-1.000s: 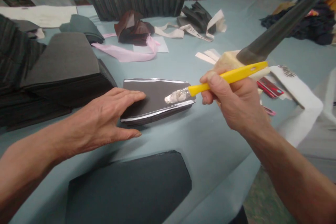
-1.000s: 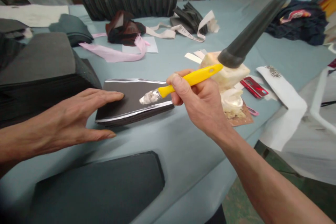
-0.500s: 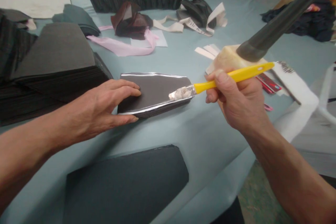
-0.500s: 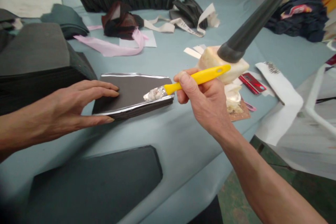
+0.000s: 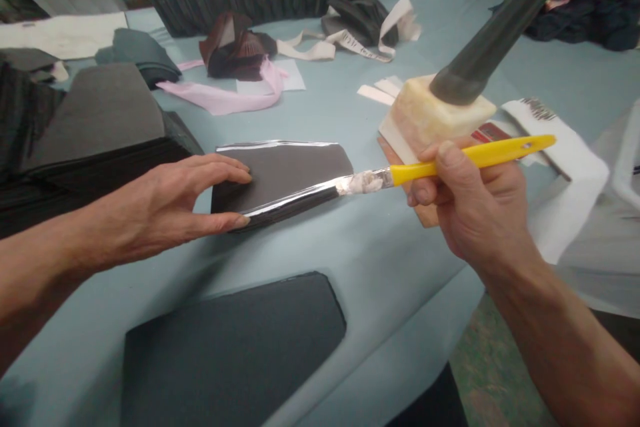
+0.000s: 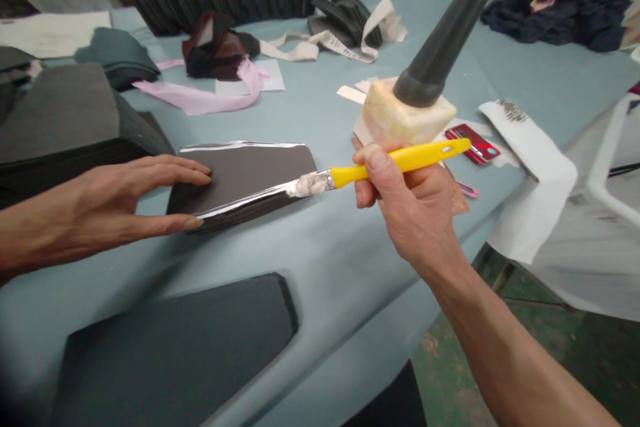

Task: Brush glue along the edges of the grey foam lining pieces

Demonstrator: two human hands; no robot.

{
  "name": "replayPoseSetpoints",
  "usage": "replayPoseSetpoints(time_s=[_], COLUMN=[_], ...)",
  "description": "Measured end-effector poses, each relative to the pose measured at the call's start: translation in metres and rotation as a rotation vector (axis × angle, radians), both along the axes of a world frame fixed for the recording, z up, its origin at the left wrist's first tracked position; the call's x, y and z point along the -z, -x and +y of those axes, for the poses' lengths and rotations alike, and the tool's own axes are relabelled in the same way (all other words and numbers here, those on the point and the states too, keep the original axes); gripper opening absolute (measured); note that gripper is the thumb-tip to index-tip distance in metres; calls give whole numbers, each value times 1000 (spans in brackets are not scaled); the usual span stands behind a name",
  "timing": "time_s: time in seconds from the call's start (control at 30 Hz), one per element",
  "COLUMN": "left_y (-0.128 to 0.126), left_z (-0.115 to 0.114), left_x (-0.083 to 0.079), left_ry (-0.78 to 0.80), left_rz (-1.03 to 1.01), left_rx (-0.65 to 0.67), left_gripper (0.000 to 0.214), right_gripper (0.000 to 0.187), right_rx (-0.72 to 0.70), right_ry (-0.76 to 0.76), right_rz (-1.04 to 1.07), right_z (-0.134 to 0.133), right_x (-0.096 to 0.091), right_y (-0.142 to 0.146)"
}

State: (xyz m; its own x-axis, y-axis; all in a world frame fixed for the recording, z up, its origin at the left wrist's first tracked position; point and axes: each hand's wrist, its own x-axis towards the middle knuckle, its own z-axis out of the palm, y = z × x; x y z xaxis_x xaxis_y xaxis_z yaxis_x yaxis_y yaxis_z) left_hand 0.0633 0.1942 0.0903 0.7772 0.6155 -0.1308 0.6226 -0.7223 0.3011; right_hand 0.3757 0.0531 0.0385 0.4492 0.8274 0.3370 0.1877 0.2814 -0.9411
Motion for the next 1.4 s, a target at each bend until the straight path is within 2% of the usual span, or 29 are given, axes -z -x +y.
replayPoseSetpoints(time_s=[0.13, 0.27, 0.47, 0.63, 0.8, 0.93, 1.1, 1.3, 1.4], left_y=[4, 12, 12, 10, 8, 5, 5, 5, 5], left_z=[9, 23, 34, 33, 19, 9, 8, 13, 11], left_x=[16, 31, 29, 28, 30, 34, 42, 49, 46], left_ry=[-59, -119, -99, -91, -141, -227, -335, -454, -569], left_rz=[-106, -230, -190, -159, -228, -223, -134, -300, -359], left_rx=[48, 136, 96, 38, 63, 113, 64, 34, -12], left_gripper=[83, 78, 84, 87, 72, 59, 60, 22, 13], right_gripper=[34, 33, 34, 35, 39, 35, 27, 18, 14], right_rx=[-4, -24, -19, -12, 71, 127, 140, 155, 143], right_ry=[-25, -33, -25, -38, -54, -184, -311, -422, -422], right_rz=[28, 33, 65, 71, 53, 49, 26, -112, -273], right_z=[-2, -6, -12, -16, -20, -21, -26, -39, -51], right_x=[7, 12, 14, 13, 9, 4, 0, -3, -6], right_y=[-3, -4, -1, -3, 0, 6, 12, 16, 15])
